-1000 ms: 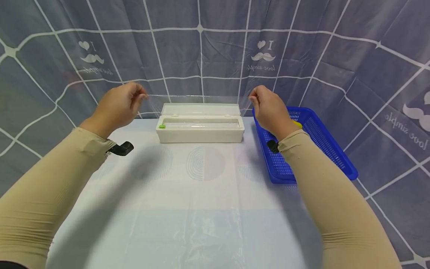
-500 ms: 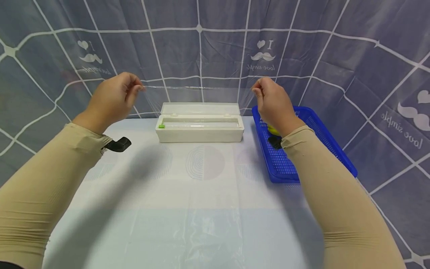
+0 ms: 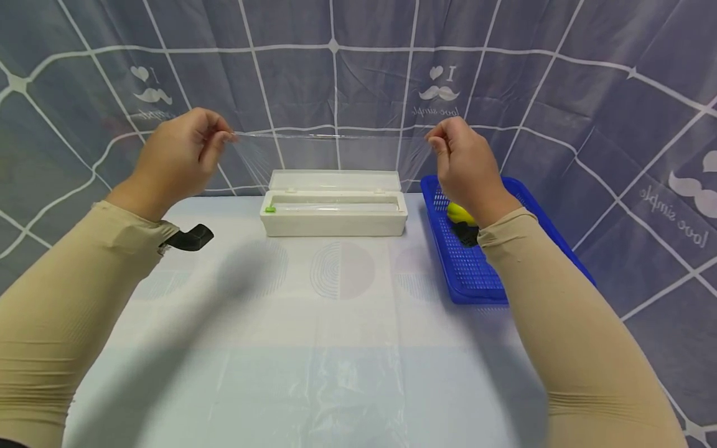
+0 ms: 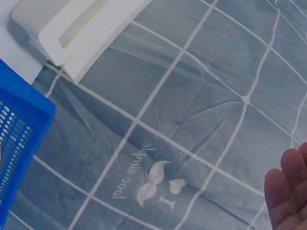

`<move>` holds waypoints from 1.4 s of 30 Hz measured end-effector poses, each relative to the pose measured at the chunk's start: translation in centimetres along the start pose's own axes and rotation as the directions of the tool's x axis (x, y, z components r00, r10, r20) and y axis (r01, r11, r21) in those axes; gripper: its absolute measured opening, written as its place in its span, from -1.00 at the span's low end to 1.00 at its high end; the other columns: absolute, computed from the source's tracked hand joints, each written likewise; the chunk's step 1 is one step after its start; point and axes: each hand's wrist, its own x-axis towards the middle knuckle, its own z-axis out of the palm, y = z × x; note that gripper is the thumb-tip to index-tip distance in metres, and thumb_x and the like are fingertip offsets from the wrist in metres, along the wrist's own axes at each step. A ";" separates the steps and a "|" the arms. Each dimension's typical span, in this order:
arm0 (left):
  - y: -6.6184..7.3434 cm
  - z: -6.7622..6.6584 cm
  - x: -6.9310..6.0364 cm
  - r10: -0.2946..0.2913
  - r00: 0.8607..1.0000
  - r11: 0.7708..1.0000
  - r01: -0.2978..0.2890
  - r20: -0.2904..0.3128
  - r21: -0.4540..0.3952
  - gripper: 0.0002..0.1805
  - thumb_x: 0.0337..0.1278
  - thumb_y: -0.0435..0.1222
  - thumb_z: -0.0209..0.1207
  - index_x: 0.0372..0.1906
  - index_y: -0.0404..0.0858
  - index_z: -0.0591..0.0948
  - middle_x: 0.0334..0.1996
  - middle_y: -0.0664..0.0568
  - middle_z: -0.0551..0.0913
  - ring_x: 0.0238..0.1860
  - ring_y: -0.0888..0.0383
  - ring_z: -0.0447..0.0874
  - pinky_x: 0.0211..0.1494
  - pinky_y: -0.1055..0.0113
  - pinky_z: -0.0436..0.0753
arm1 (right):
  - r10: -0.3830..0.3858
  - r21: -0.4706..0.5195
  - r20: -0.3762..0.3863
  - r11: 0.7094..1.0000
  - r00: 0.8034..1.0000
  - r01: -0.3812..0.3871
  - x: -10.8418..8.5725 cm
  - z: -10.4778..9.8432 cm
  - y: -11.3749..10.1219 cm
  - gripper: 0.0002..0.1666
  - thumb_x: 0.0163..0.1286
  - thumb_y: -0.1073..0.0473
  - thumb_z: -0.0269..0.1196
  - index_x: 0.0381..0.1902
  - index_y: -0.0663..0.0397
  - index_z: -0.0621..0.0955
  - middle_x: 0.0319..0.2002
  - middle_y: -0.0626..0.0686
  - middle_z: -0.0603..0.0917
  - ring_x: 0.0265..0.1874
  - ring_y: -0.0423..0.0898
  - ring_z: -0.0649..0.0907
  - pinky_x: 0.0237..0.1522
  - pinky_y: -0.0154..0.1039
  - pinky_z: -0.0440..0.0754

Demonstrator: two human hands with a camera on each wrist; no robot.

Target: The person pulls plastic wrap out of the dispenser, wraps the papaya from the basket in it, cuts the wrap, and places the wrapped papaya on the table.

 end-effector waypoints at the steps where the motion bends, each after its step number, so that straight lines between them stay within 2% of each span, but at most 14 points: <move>1: 0.1 -0.1 0.0 0.005 1.000 1.000 -0.005 -0.004 -0.001 -0.76 0.62 -0.30 0.05 0.02 -0.42 0.60 -0.17 -0.19 0.77 -0.37 -0.07 0.60 -0.27 0.18 0.45 | -0.004 -0.001 -0.005 1.000 1.000 0.004 -0.1 -0.1 0.0 -0.67 0.73 0.17 -0.06 0.07 0.35 0.52 -0.04 0.27 0.70 -0.42 -0.05 0.45 -0.27 -0.41 0.35; 4: 0.2 -0.3 0.0 0.026 0.999 1.000 -0.026 -0.023 -0.002 -0.76 0.62 -0.30 0.05 0.02 -0.43 0.60 -0.19 -0.19 0.76 -0.39 -0.04 0.57 -0.27 0.24 0.42 | -0.028 -0.004 -0.029 1.000 0.999 0.028 -0.1 -0.5 -0.2 -0.66 0.73 0.17 -0.05 0.06 0.36 0.53 -0.06 0.26 0.71 -0.48 -0.14 0.39 -0.30 -0.44 0.33; 10: 1.1 -1.2 -0.2 0.039 0.998 0.999 -0.040 -0.039 -0.015 -0.76 0.61 -0.31 0.05 0.01 -0.44 0.60 -0.19 -0.19 0.76 -0.41 0.02 0.51 -0.27 0.34 0.35 | -0.068 0.019 -0.081 0.997 0.994 0.070 -0.4 -1.3 -0.3 -0.66 0.72 0.19 -0.03 0.03 0.42 0.53 0.02 0.25 0.77 -0.50 -0.42 0.33 -0.37 -0.49 0.29; 14: 1.6 -2.0 -0.7 0.052 0.998 0.998 -0.053 -0.039 -0.020 -0.78 0.59 -0.34 0.05 -0.01 -0.44 0.61 -0.21 -0.18 0.76 -0.43 0.06 0.46 -0.28 0.38 0.33 | -0.098 0.021 -0.089 0.995 0.991 0.101 -0.9 -1.9 -0.8 -0.67 0.72 0.21 -0.03 -0.01 0.45 0.52 0.05 0.25 0.77 -0.52 -0.45 0.30 -0.37 -0.49 0.26; 18: 2.1 -2.8 -1.7 0.040 0.999 0.999 -0.040 0.001 -0.030 -0.81 0.55 -0.37 0.05 0.00 -0.37 0.63 -0.17 -0.13 0.78 -0.47 0.13 0.43 -0.32 0.43 0.34 | -0.133 0.017 -0.068 0.991 0.989 0.135 -1.8 -2.5 -1.3 -0.74 0.71 0.27 -0.01 -0.09 0.43 0.50 0.06 0.27 0.78 -0.59 -0.45 0.29 -0.47 -0.51 0.20; 23: 2.3 -3.4 -3.3 0.028 0.998 0.997 -0.024 0.062 -0.067 -0.83 0.50 -0.38 0.07 -0.01 -0.28 0.65 -0.07 -0.02 0.82 -0.44 0.27 0.49 -0.34 0.51 0.38 | -0.153 0.046 -0.026 0.987 0.988 0.154 -3.3 -3.1 -1.8 -0.84 0.67 0.34 0.03 -0.14 0.39 0.48 0.05 0.27 0.79 -0.73 -0.40 0.23 -0.59 -0.48 0.13; 29: 2.4 -3.6 -5.0 0.101 0.990 0.982 -0.083 0.101 -0.169 -0.89 0.43 -0.44 0.12 -0.11 -0.27 0.64 -0.08 0.03 0.84 -0.29 0.42 0.56 -0.22 0.60 0.44 | -0.179 0.075 0.018 0.981 0.984 0.178 -5.2 -3.6 -2.2 -0.89 0.62 0.38 0.09 -0.15 0.39 0.49 0.02 0.28 0.81 -0.76 -0.42 0.27 -0.62 -0.48 0.16; 33: 2.4 -3.5 -6.4 0.181 0.971 0.960 -0.141 0.153 -0.243 -0.88 0.35 -0.51 0.16 -0.20 -0.24 0.63 -0.14 0.08 0.84 -0.20 0.37 0.66 -0.16 0.62 0.49 | -0.199 0.108 0.066 0.976 0.978 0.192 -6.9 -3.9 -2.2 -0.94 0.58 0.40 0.14 -0.15 0.35 0.52 0.01 0.25 0.82 -0.77 -0.42 0.22 -0.65 -0.47 0.13; 35: 2.5 -3.4 -7.3 0.219 0.958 0.946 -0.162 0.186 -0.279 -0.84 0.31 -0.53 0.18 -0.27 -0.20 0.61 -0.17 0.12 0.82 -0.19 0.31 0.71 -0.17 0.61 0.52 | -0.225 0.131 0.092 0.968 0.970 0.212 -7.9 -3.9 -2.1 -0.95 0.56 0.40 0.17 -0.16 0.36 0.54 0.00 0.21 0.83 -0.66 -0.54 0.36 -0.60 -0.57 0.22; 37: 2.6 -3.3 -8.1 0.244 0.942 0.938 -0.169 0.229 -0.304 -0.78 0.29 -0.54 0.20 -0.31 -0.14 0.59 -0.18 0.20 0.80 -0.21 0.31 0.72 -0.18 0.59 0.52 | -0.246 0.150 0.123 0.962 0.961 0.227 -8.8 -3.9 -2.0 -0.95 0.54 0.38 0.20 -0.15 0.32 0.56 -0.01 0.15 0.84 -0.41 -0.64 0.54 -0.41 -0.71 0.38; 40: 2.8 -3.1 -9.3 0.263 0.914 0.933 -0.160 0.309 -0.322 -0.74 0.28 -0.52 0.23 -0.31 -0.05 0.60 -0.16 0.28 0.79 -0.37 0.41 0.59 -0.22 0.53 0.51 | -0.287 0.179 0.179 0.950 0.941 0.256 -10.2 -3.8 -1.9 -0.96 0.50 0.40 0.25 -0.19 0.26 0.56 -0.02 0.08 0.85 0.01 -0.49 0.70 -0.19 -0.72 0.50; 41: 2.9 -3.1 -9.7 0.264 0.902 0.935 -0.152 0.341 -0.320 -0.73 0.28 -0.51 0.24 -0.29 -0.02 0.61 -0.14 0.31 0.79 -0.42 0.44 0.51 -0.25 0.51 0.50 | -0.299 0.181 0.205 0.947 0.932 0.264 -10.6 -3.7 -1.9 -0.92 0.47 0.42 0.27 -0.18 0.20 0.57 -0.02 0.05 0.85 0.06 -0.39 0.74 -0.09 -0.72 0.53; 42: 2.9 -3.0 -10.1 0.265 0.889 0.938 -0.149 0.373 -0.312 -0.72 0.28 -0.50 0.25 -0.28 0.01 0.63 -0.13 0.34 0.78 -0.41 0.47 0.48 -0.24 0.48 0.51 | -0.310 0.181 0.233 0.945 0.922 0.272 -11.1 -3.7 -1.9 -0.86 0.45 0.45 0.28 -0.16 0.16 0.58 -0.02 0.02 0.85 0.06 -0.29 0.77 -0.08 -0.71 0.54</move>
